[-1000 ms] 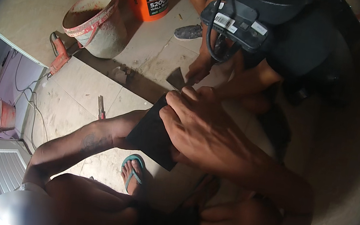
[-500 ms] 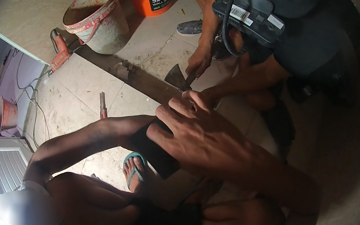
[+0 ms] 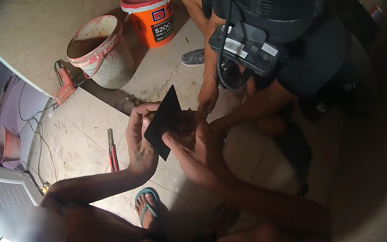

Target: The person walks into a bathroom under construction and kneels to work on a floor drain. They use a utility knife to cut away debris from the drain opening and then handle a black drain cover and a brass fitting, assembling the components together.

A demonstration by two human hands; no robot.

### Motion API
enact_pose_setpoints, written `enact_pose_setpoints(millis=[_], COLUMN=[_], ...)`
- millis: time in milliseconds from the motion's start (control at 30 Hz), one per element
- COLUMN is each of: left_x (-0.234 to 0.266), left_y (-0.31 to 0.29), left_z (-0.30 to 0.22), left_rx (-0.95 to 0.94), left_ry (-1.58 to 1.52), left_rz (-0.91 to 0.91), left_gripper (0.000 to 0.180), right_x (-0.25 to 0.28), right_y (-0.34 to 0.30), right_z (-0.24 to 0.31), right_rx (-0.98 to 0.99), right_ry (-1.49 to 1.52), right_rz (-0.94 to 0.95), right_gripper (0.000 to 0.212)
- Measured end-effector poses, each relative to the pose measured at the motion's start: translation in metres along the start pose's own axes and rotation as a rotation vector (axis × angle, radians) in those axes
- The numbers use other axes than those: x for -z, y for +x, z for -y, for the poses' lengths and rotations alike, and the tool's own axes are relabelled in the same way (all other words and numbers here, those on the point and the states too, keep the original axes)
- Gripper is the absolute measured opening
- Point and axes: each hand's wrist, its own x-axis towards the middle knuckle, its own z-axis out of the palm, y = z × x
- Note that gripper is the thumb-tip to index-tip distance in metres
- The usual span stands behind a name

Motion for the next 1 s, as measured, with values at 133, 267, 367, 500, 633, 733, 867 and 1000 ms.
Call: enact_pose_setpoints(millis=[133, 267, 367, 500, 633, 733, 867, 1000], left_x=[0.002, 0.007, 0.004, 0.001, 0.005, 0.006, 0.004, 0.006], left_y=[0.001, -0.004, -0.006, -0.005, -0.003, -0.003, 0.002, 0.002], left_z=[0.005, 0.003, 0.002, -0.002, -0.010, -0.017, -0.022, -0.027], left_rx=[-0.101, -0.006, 0.017, 0.079, 0.147, 0.211, 0.113, -0.039], left_ry=[0.053, -0.023, -0.077, -0.132, -0.099, -0.103, 0.004, 0.534], left_rz=[-0.019, 0.010, 0.005, -0.019, 0.097, 0.139, 0.156, 0.195], left_gripper=[0.041, 0.039, 0.037, 0.040, 0.044, 0.045, 0.042, 0.047], right_x=[0.000, 0.005, 0.004, 0.004, 0.008, 0.010, 0.012, 0.012], right_y=[0.002, 0.008, 0.005, 0.002, 0.005, 0.007, 0.008, 0.009], right_z=[0.001, 0.008, 0.014, 0.020, 0.022, 0.023, 0.029, 0.035], right_rx=[0.051, 0.160, 0.149, 0.101, 0.226, 0.305, 0.347, 0.341], right_ry=[-0.005, -0.227, -0.329, -0.427, -0.501, -0.565, -0.686, -0.678], right_rz=[0.007, 0.042, 0.009, -0.026, -0.022, -0.009, -0.010, 0.029], right_gripper=[0.044, 0.046, 0.049, 0.051, 0.052, 0.053, 0.050, 0.051])
